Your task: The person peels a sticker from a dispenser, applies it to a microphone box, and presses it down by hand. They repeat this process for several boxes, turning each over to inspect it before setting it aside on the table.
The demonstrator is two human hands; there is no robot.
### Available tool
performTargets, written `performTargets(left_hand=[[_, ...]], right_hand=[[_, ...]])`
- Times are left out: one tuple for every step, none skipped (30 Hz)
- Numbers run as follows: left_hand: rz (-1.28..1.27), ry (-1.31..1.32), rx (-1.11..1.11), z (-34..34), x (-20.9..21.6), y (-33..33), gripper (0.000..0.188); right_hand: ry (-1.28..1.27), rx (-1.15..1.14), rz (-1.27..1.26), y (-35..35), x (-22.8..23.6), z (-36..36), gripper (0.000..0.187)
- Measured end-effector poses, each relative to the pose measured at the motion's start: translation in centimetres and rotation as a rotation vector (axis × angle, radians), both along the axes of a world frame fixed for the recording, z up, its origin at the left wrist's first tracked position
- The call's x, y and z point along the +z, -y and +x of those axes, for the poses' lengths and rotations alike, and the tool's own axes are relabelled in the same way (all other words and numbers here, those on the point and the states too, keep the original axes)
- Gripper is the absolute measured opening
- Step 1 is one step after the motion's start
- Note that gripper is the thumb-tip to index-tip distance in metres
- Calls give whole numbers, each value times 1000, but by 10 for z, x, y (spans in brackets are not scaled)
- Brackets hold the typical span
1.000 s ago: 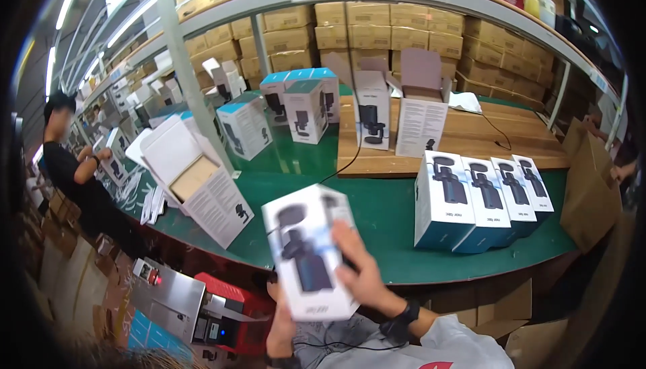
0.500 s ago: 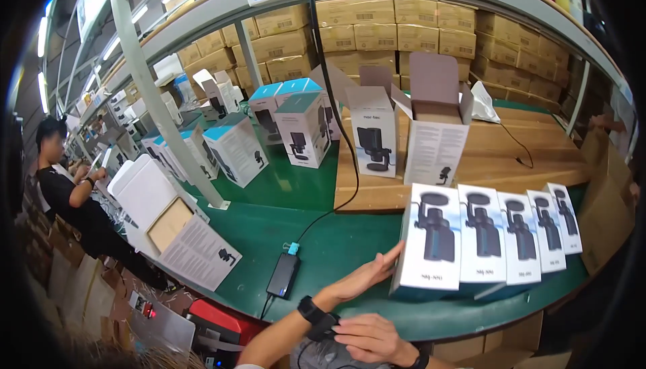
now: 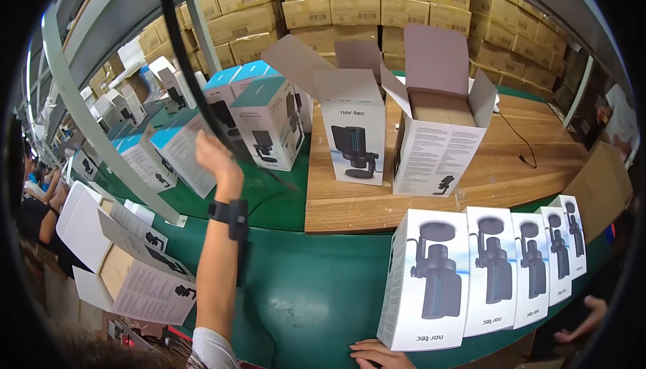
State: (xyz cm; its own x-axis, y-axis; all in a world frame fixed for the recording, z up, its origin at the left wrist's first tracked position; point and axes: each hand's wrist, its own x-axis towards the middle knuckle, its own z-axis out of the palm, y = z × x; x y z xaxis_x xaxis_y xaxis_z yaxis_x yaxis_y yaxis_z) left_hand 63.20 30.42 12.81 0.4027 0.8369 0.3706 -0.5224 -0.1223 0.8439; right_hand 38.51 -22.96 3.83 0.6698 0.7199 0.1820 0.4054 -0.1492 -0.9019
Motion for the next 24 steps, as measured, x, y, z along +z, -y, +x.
performTargets(left_hand=[[-1,-83,109,-1,4,-7,53],[1,-166,219,2,5,-9,57],[4,-176,225,5,-2,-13,57],[197,-256,259,10,-12,-22,66],[389,-337,294,15,-21,-31,76],[569,-412,312,23,-25,-28,86],[568,-406,320,29,-26,-27,86],[732,-374,319,37,-25,-19,105],[894,-339,314,44,-23,-8,124],[888,-329,320,52,-20,5,124],[808,-314,321,59,-15,19,130],[728,-297,323,66,-8,34,137],[648,-277,322,73,-2,47,144],[645,-264,329,76,2,64,144],[579,-321,341,78,3,81,145],[512,-379,355,76,5,95,147],[466,-462,399,62,7,90,148],[487,-476,448,43,12,77,148],[456,-436,374,35,17,85,147],[427,-401,310,24,22,88,146],[423,-378,268,6,31,86,145],[422,-400,306,-19,39,81,145],[479,-303,363,-49,48,79,143],[540,-215,428,-82,57,75,141]], right_hand=[[27,-15,-51,2,-1,-1,16],[53,-28,-102,2,-2,-1,16],[73,-26,-143,2,-2,-5,16],[101,-13,-174,1,-3,-7,16],[131,0,-204,0,-2,-9,16],[167,0,-247,0,-5,-7,16],[205,0,-288,-1,-6,-4,16],[245,-3,-333,0,-9,-1,16],[285,-9,-381,1,-11,1,16],[327,-15,-428,2,-11,3,16],[368,-20,-472,1,-11,4,16],[411,-25,-514,1,-11,5,16],[455,-33,-558,0,-9,5,16],[500,-41,-600,0,-7,5,16],[549,-52,-640,-1,-6,7,16],[599,-62,-678,-1,-5,9,16],[635,-42,-682,-8,2,16,16],[672,-16,-679,-12,4,18,16],[721,-26,-748,-4,3,15,16],[770,-27,-809,2,-1,10,16],[813,-17,-837,2,-1,7,16],[850,14,-855,0,-2,3,16],[886,63,-869,-2,-5,-2,16],[926,123,-875,-5,-8,-8,16]])
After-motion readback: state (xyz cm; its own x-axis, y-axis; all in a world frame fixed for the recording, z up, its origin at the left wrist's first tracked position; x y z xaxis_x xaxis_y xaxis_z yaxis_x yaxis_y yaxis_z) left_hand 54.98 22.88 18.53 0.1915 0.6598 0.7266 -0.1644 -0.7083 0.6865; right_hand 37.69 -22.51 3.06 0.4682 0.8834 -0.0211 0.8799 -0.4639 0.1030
